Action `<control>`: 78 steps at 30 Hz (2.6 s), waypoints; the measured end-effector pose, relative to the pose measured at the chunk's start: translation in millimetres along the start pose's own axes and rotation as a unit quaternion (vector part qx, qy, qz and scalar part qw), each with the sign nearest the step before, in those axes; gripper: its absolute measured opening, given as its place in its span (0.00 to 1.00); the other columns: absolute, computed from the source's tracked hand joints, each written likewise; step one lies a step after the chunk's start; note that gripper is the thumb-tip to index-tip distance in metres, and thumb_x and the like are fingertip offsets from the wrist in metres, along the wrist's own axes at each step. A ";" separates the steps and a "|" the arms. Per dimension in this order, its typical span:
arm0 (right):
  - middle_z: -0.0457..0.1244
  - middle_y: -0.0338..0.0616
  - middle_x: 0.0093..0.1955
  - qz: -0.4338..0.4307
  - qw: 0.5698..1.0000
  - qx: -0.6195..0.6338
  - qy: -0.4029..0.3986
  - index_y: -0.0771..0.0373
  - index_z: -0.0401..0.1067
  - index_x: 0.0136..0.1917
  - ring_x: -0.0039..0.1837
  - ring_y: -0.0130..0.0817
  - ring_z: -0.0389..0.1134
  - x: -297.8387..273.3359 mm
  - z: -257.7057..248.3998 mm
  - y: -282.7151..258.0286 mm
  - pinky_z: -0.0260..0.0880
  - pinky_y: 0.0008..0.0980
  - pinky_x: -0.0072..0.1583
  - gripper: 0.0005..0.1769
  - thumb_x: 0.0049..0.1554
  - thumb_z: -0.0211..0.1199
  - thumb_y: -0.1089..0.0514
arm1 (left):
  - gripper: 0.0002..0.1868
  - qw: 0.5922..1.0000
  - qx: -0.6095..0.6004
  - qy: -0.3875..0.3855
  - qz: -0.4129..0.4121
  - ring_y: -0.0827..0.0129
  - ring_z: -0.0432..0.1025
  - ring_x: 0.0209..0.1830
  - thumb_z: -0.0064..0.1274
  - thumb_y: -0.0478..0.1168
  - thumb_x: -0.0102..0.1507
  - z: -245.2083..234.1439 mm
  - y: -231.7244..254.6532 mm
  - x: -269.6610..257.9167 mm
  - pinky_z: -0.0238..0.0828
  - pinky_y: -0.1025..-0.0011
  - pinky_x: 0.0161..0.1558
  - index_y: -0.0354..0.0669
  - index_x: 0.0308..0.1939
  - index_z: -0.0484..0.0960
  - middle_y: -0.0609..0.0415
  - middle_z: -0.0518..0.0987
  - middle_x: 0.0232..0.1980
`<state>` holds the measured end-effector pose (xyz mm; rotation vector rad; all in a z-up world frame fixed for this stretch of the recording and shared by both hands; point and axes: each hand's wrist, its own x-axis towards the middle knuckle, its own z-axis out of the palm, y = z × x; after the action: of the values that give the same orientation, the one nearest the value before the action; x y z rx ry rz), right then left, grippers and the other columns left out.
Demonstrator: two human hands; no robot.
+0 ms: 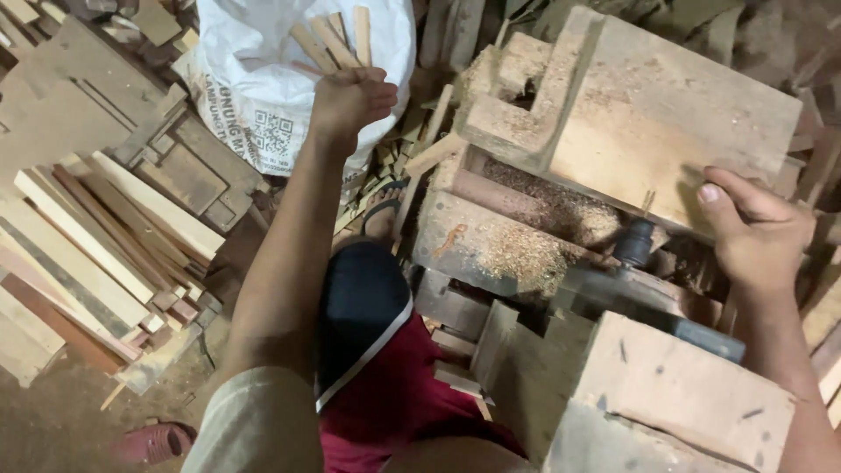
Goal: The person repeatedly places small wooden planks under a drill press and drills holes into them. After each drill, the finished piece is placed into a white sack, and a new plank is selected from a nearby stack to continue the process.
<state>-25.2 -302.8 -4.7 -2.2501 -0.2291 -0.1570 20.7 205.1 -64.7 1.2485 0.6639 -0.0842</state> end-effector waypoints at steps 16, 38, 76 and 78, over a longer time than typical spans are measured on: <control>0.68 0.52 0.61 0.060 0.996 0.016 0.064 0.68 0.75 0.62 0.64 0.34 0.70 -50.8 -45.3 -35.8 0.70 0.29 0.68 0.13 0.65 0.66 0.62 | 0.08 0.882 0.339 -0.178 0.275 0.74 0.81 0.46 0.57 0.38 0.64 147.9 -3.2 -127.6 0.77 0.78 0.49 0.46 0.46 0.88 0.56 0.87 0.49; 0.70 0.55 0.56 0.260 0.936 -0.146 0.186 0.68 0.77 0.58 0.58 0.45 0.73 -139.1 -144.2 7.2 0.73 0.44 0.61 0.16 0.64 0.71 0.54 | 0.07 0.835 0.373 -0.122 0.387 0.72 0.74 0.38 0.61 0.32 0.67 160.1 -37.9 -132.7 0.77 0.75 0.42 0.40 0.49 0.87 0.51 0.83 0.45; 0.64 0.34 0.56 0.045 0.826 0.557 -0.078 0.57 0.66 0.54 0.72 0.37 0.66 12.3 -12.3 -52.8 0.68 0.47 0.81 0.08 0.67 0.53 0.69 | 0.09 0.741 0.411 -0.185 0.497 0.66 0.69 0.44 0.49 0.47 0.68 195.1 -43.9 -111.9 0.65 0.60 0.50 0.50 0.43 0.80 0.56 0.80 0.42; 0.68 0.37 0.61 0.065 0.878 0.473 -0.022 0.50 0.71 0.57 0.67 0.30 0.70 11.5 -28.0 -43.4 0.77 0.40 0.73 0.13 0.66 0.61 0.68 | 0.06 0.722 0.418 -0.166 0.526 0.66 0.66 0.43 0.47 0.43 0.68 192.6 -37.4 -112.7 0.64 0.66 0.45 0.50 0.43 0.79 0.57 0.79 0.42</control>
<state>-24.4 -296.0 47.7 -1.2795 -0.1302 0.0763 -5.3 -12.7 -9.0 2.2619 -0.5703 0.3803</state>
